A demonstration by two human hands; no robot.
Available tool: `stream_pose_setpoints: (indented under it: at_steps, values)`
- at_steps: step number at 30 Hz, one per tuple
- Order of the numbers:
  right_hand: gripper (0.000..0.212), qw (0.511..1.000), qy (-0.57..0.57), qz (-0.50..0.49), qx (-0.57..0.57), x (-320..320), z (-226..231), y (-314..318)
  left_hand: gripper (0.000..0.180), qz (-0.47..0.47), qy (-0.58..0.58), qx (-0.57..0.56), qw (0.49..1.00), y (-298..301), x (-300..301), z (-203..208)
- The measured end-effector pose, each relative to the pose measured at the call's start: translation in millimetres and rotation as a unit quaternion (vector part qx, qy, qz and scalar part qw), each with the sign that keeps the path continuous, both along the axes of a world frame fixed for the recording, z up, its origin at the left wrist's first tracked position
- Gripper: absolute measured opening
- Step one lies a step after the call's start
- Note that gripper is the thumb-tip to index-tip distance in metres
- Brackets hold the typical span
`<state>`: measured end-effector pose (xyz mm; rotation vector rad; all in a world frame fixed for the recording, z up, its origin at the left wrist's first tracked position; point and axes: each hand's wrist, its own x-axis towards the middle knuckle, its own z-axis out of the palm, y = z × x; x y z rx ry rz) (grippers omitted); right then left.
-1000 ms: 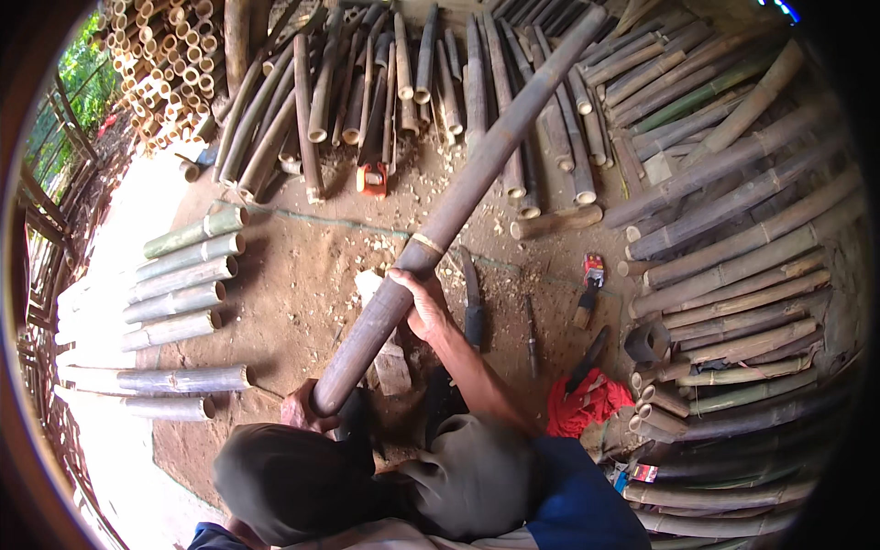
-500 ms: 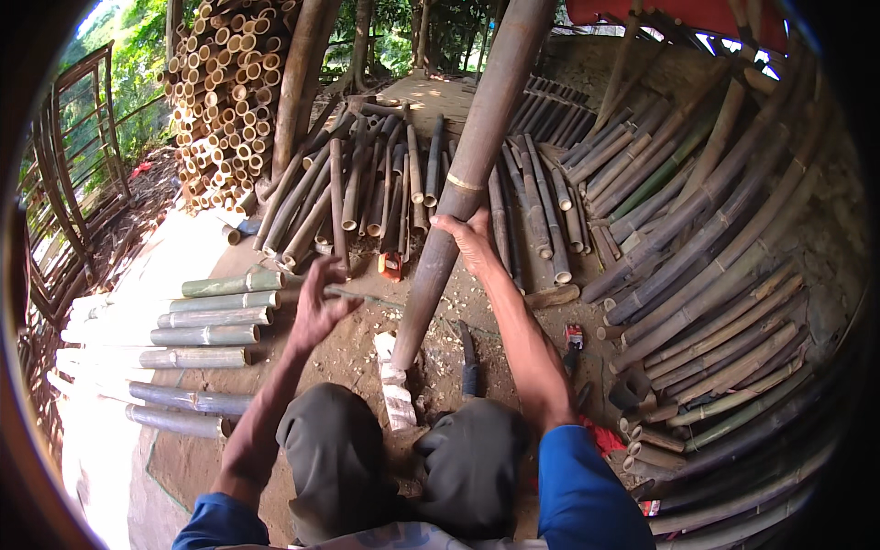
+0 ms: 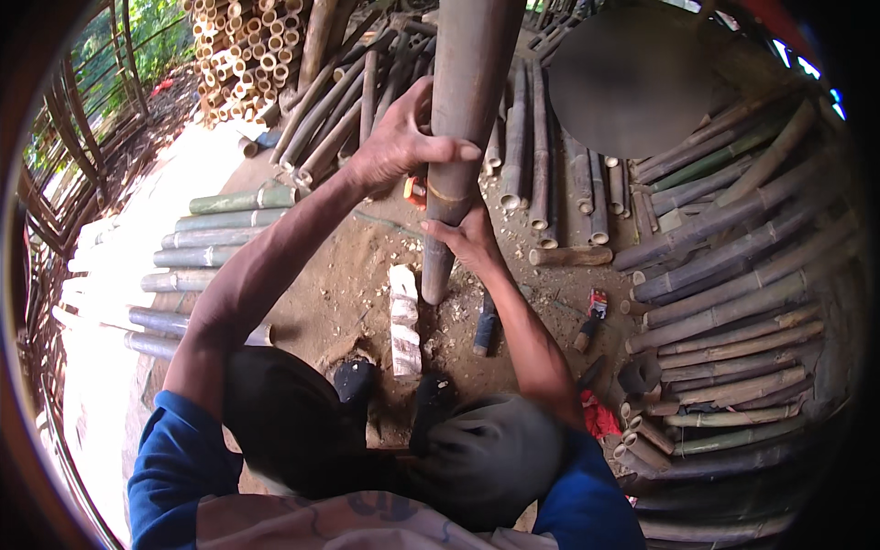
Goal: The person uses a curved blade to shave and shape a bamboo pole by hand. They hold the pole while making repeated downward strokes with the tool to taper one end.
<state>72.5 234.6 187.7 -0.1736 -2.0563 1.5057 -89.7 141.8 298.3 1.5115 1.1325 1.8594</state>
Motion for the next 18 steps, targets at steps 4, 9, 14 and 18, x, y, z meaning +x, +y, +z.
stream_pose_setpoints:
  at_steps: [4, 9, 14, 18]
  values:
    - [0.102, 0.997, -0.080, 0.016, 0.010, -15.9, -32.7, 4.0, 0.077, 0.088, 0.034, 0.042, 0.995, -13.2, -3.0, -20.7]
    - [0.106, 0.981, -0.169, -0.024, 0.094, 3.0, -175.2, 33.0, 0.074, 0.241, -0.076, 0.094, 0.963, -30.9, -26.0, -46.8]
    - [0.105, 0.943, -0.267, -0.115, 0.164, 28.3, -275.8, 20.8, 0.059, 0.306, -0.198, 0.106, 0.925, -51.7, -53.6, -62.4]
    - [0.090, 0.933, -0.253, -0.151, 0.208, 39.5, -282.6, 25.9, 0.048, 0.360, -0.232, 0.047, 0.903, -77.7, -79.9, -99.1]
